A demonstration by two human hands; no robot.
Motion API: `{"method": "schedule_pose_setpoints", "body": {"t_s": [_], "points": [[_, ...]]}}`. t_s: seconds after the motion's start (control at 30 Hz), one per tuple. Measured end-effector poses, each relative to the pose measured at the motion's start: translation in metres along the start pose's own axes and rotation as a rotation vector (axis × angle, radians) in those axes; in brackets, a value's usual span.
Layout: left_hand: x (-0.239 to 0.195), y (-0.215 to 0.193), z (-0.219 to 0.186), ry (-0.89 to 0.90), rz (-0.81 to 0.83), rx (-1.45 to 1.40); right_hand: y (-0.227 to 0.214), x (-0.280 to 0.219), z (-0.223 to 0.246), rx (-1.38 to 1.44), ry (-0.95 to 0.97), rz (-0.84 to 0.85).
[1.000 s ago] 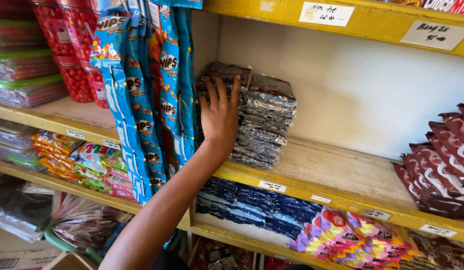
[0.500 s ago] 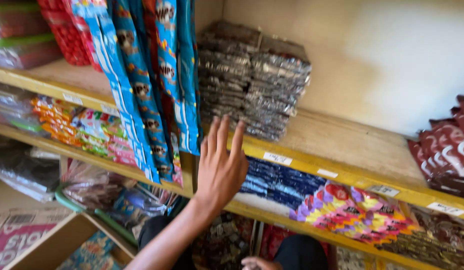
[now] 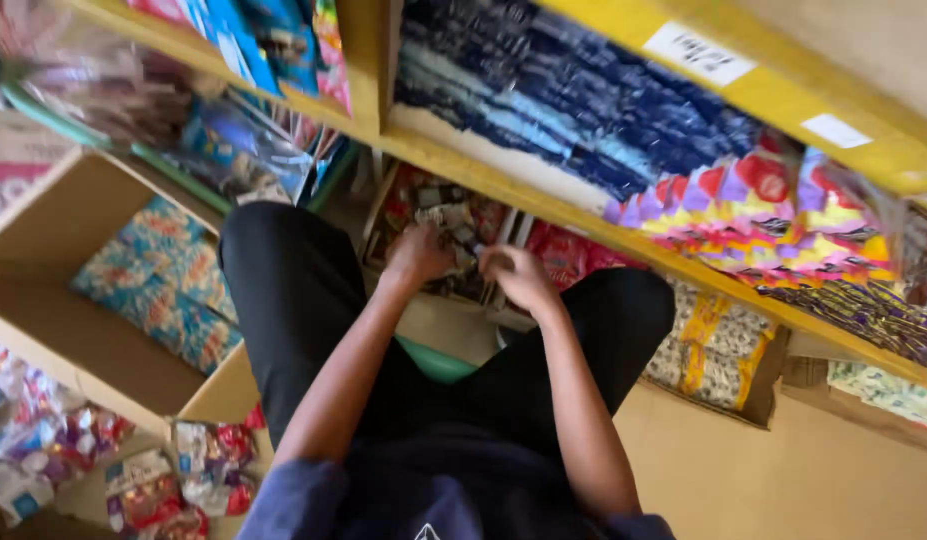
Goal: The person sits on a small stool and repeatedly takes packets of Krim Stix from a cardboard box on the floor. They place the packets onto a shelf, stacking them neatly next to other snack items.
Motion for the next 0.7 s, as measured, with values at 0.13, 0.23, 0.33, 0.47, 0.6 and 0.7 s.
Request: {"method": "schedule_pose_setpoints", "body": {"t_s": [0.13, 0.23, 0.33, 0.47, 0.6, 0.7], "points": [[0.054, 0.098, 0.072, -0.262, 0.187, -0.04, 0.033, 0.063, -0.078, 0.026, 0.167, -0.007], [0.077, 0.148, 0.103, -0.353, 0.077, -0.253, 0.051, 0.084, -0.158, 0.044, 0.36, -0.041], [0.069, 0.182, 0.13, -0.319, 0.081, -0.134, 0.083, 0.063, -0.188, 0.127, 0.609, -0.024], [0.079, 0.238, 0.176, -0.425, 0.183, -0.109, 0.125, 0.057, -0.204, 0.31, 0.739, -0.082], [0.092, 0.266, 0.185, -0.285, 0.062, -0.187, 0.161, 0.066, -0.253, 0.406, 0.654, -0.17], [0.088, 0.26, 0.191, -0.518, 0.135, -0.196, 0.177, 0.077, -0.336, 0.264, 0.327, -0.202]]}}
Point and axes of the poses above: each hand's wrist, its own x-axis towards the middle knuckle, its own y-axis out of the palm, z = x × y, the point moved 7 cm from there along x, towards the middle knuckle, and after that the axes turned 9 degrees about -z, right-handed, at the moved point
